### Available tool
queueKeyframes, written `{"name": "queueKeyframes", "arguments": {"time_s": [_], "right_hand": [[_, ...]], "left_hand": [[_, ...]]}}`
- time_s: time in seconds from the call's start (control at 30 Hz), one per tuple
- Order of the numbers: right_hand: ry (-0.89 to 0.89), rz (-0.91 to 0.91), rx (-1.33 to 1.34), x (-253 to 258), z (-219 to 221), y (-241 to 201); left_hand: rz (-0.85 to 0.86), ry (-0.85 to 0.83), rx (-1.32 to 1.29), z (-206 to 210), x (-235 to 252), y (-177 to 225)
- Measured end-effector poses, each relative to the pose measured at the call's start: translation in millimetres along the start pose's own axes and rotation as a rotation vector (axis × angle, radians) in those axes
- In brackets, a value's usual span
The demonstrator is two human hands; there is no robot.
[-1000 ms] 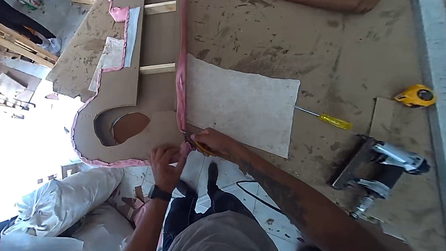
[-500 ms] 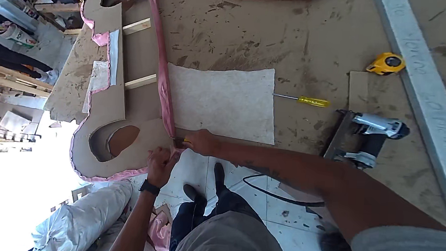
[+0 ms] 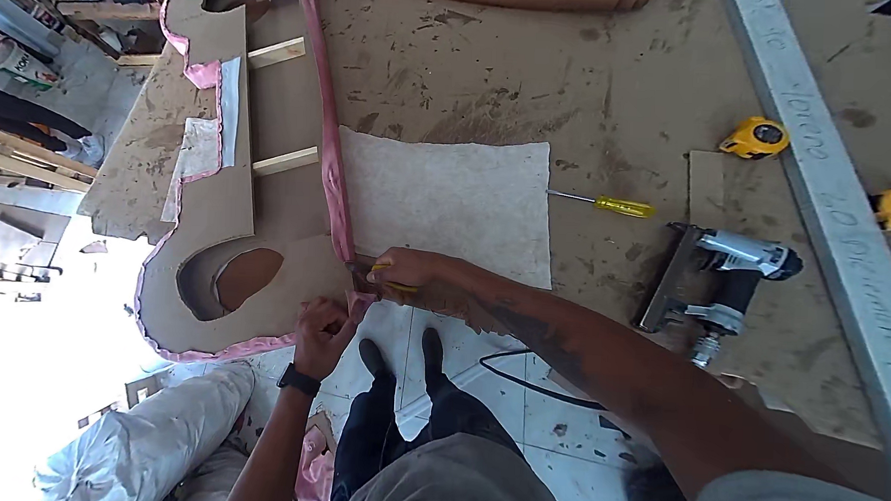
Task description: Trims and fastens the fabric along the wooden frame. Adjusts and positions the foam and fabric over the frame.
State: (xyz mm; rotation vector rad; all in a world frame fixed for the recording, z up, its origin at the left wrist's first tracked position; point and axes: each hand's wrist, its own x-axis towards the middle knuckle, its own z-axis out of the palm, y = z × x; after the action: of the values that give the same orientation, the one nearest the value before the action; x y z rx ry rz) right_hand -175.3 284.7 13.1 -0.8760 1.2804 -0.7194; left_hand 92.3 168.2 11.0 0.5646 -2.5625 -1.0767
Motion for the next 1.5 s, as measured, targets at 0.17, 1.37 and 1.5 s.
{"name": "queueKeyframes", "arguments": {"time_s": [0.17, 1.37, 1.5], "right_hand": [[0.387, -0.139, -0.029, -50.6, 20.2, 0.4], [0.712, 0.008, 0.439, -206.0, 83.2, 70.6], [0.33, 0.054, 0.569, -177.2, 193.0, 105.2]], "left_hand": [[-0.07, 0.055, -0.039, -16.7, 28.1, 12.5], [-0.12, -0.509, 0.713, -13.2, 72.0, 55.1], [0.102, -0.48, 0.463, -3.7, 82.8, 25.0]]}}
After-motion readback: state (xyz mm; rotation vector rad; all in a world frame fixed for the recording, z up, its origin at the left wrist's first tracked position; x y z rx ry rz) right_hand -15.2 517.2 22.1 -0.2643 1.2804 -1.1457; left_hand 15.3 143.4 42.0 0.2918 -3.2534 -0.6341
